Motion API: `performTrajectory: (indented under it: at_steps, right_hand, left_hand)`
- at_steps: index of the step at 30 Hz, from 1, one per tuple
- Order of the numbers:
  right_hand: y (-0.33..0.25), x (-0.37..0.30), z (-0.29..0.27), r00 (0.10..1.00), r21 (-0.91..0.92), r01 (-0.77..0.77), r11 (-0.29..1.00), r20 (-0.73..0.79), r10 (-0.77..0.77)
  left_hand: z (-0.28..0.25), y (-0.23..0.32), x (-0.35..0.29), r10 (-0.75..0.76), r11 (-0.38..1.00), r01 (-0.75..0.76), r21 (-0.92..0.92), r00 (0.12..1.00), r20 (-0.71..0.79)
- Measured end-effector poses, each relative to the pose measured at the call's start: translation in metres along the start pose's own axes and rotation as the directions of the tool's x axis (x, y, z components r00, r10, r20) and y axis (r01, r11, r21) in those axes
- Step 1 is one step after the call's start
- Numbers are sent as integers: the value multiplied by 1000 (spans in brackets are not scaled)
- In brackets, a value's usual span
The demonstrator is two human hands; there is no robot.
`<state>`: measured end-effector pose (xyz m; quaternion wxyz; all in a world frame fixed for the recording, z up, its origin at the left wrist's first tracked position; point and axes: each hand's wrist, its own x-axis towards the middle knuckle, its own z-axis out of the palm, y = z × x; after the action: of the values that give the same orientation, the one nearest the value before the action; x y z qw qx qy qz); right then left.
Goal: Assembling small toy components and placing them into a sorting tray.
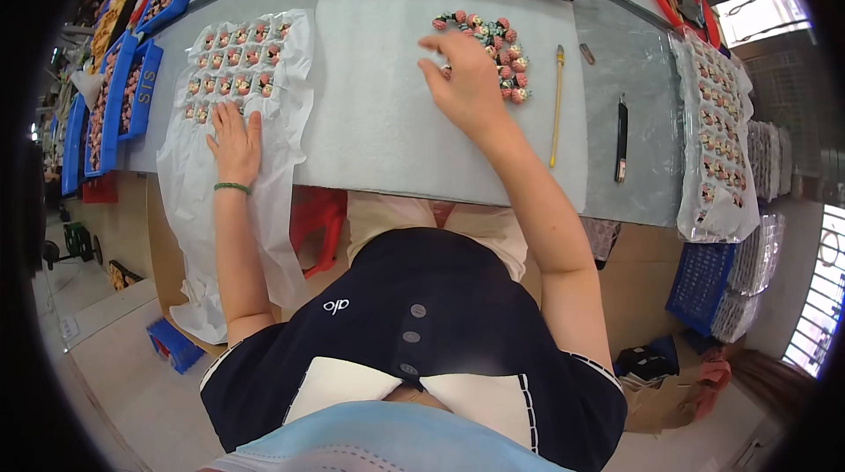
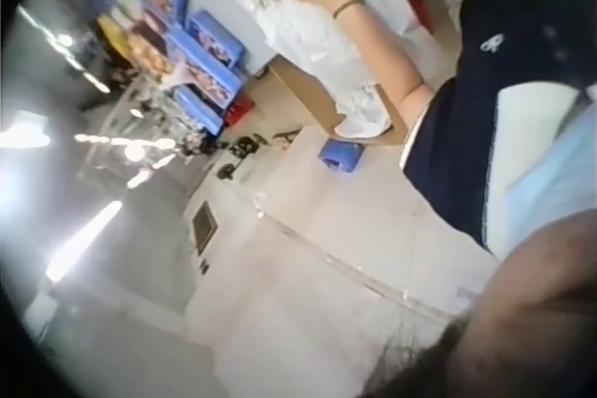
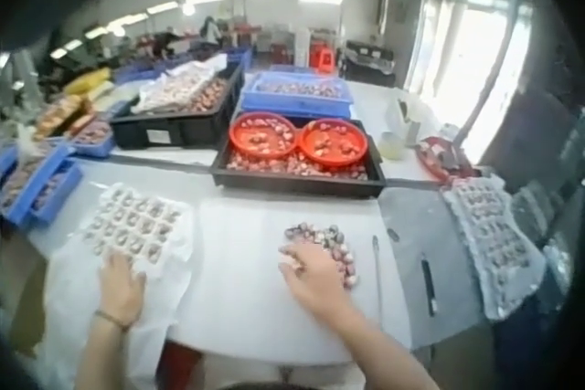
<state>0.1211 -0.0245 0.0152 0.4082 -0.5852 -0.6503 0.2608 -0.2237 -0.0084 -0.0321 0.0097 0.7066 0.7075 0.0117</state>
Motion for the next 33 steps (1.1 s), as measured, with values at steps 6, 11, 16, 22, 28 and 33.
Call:
performTrajectory:
  at_steps: [6,11,16,22,28,33]
  right_hand:
    - [39,50,-9,975,-498,69,865,-150,-164]
    - [21,43,-1,946,-544,295,786,48,-321]
    - [-20,-11,19,983,-10,164,986,-87,-164]
    - [-8,-61,27,976,204,104,973,-211,-60]
    - [25,-83,20,902,721,-236,652,-87,424]
    - [38,-86,23,922,682,-253,686,-46,385]
  left_hand:
    - [-91,78,-37,198,941,-263,-211,938,-285]
    - [-95,122,-53,369,590,-519,-619,855,-364]
    - [-46,155,-45,208,-173,240,-955,957,202]
    - [-6,188,-32,429,-315,483,-817,840,331]
    - [15,217,-36,422,-264,434,-861,855,302]
    - [29,222,-39,401,-306,398,-865,878,262]
